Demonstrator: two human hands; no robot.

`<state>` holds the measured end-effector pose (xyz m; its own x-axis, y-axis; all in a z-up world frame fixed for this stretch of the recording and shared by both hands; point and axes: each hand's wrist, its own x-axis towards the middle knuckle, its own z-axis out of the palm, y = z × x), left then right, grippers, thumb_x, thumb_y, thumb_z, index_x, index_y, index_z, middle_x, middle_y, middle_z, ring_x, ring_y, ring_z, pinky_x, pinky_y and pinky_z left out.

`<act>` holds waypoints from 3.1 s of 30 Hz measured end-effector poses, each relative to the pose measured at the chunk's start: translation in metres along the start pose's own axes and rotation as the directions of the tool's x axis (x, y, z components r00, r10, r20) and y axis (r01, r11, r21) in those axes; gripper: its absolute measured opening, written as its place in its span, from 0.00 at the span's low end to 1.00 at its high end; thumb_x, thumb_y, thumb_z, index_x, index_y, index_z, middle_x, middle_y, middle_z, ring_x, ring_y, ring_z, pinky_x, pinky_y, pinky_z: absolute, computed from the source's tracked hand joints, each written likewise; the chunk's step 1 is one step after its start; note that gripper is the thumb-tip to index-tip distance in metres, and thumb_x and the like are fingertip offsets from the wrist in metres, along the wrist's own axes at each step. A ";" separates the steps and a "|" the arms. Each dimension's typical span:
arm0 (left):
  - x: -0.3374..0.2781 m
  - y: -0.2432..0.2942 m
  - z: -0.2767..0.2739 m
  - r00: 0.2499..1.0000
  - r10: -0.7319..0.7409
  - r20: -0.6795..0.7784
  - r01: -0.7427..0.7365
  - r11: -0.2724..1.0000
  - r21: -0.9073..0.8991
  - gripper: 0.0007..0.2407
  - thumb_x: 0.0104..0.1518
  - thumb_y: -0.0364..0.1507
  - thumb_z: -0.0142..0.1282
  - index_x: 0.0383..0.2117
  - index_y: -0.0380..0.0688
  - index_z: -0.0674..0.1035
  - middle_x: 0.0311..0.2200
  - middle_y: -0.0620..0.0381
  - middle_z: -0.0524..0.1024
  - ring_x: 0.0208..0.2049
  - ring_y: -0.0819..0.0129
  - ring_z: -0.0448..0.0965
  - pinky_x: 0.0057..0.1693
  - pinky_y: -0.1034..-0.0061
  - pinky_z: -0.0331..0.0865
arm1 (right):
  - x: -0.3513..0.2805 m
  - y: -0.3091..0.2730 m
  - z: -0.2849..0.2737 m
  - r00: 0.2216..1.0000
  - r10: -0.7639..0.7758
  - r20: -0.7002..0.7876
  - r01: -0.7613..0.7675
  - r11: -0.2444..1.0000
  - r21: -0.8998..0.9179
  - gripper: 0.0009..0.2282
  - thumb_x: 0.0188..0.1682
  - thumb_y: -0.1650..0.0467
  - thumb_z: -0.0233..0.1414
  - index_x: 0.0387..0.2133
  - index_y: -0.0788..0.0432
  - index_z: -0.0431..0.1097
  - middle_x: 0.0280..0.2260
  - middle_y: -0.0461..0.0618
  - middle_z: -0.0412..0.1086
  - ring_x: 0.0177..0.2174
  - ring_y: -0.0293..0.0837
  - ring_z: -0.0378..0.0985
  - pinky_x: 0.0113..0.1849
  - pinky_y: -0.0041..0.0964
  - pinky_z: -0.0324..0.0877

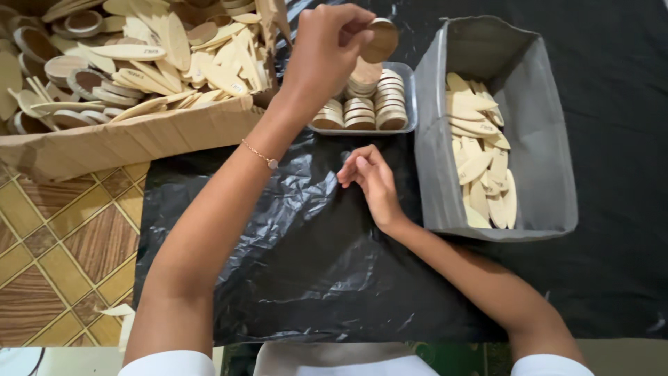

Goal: The person sorts various wooden blanks by hand, picking them from a large cardboard box and placing them into a small transparent container or a larger grey fabric bin on a table.

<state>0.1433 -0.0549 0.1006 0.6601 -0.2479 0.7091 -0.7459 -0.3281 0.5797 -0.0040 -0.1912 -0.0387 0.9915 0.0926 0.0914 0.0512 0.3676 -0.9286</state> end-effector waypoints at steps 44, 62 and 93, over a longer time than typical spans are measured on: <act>-0.012 0.004 0.008 0.900 0.074 0.429 -0.243 0.903 0.354 0.21 0.53 0.32 0.71 0.52 0.39 0.79 0.48 0.51 0.76 0.46 0.53 0.76 0.46 0.59 0.74 | -0.003 -0.011 0.006 0.998 -0.021 0.063 0.024 0.998 -0.057 0.07 0.56 0.67 0.47 0.39 0.59 0.64 0.29 0.54 0.73 0.29 0.42 0.75 0.34 0.33 0.70; -0.079 -0.061 -0.210 0.805 -0.590 -0.063 0.497 0.613 0.614 0.22 0.57 0.09 0.41 0.60 0.25 0.72 0.49 0.28 0.75 0.23 0.61 0.72 0.30 0.61 0.69 | -0.005 -0.018 0.012 0.994 -0.058 0.088 0.071 0.986 -0.154 0.06 0.56 0.69 0.49 0.37 0.59 0.63 0.27 0.53 0.72 0.28 0.40 0.73 0.33 0.32 0.70; -0.099 -0.056 -0.201 0.688 -0.718 -0.103 0.687 0.599 0.411 0.05 0.57 0.20 0.54 0.29 0.42 0.83 0.23 0.56 0.78 0.25 0.75 0.74 0.29 0.79 0.66 | -0.006 -0.018 0.012 0.994 -0.032 0.103 0.051 0.981 -0.185 0.05 0.56 0.69 0.48 0.38 0.59 0.63 0.27 0.53 0.72 0.28 0.40 0.74 0.32 0.32 0.70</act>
<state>0.1017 0.1717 0.0784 0.9809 0.1586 0.1129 0.0428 -0.7415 0.6695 -0.0128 -0.1871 -0.0176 0.9716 0.1759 0.1582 0.1233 0.1940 -0.9732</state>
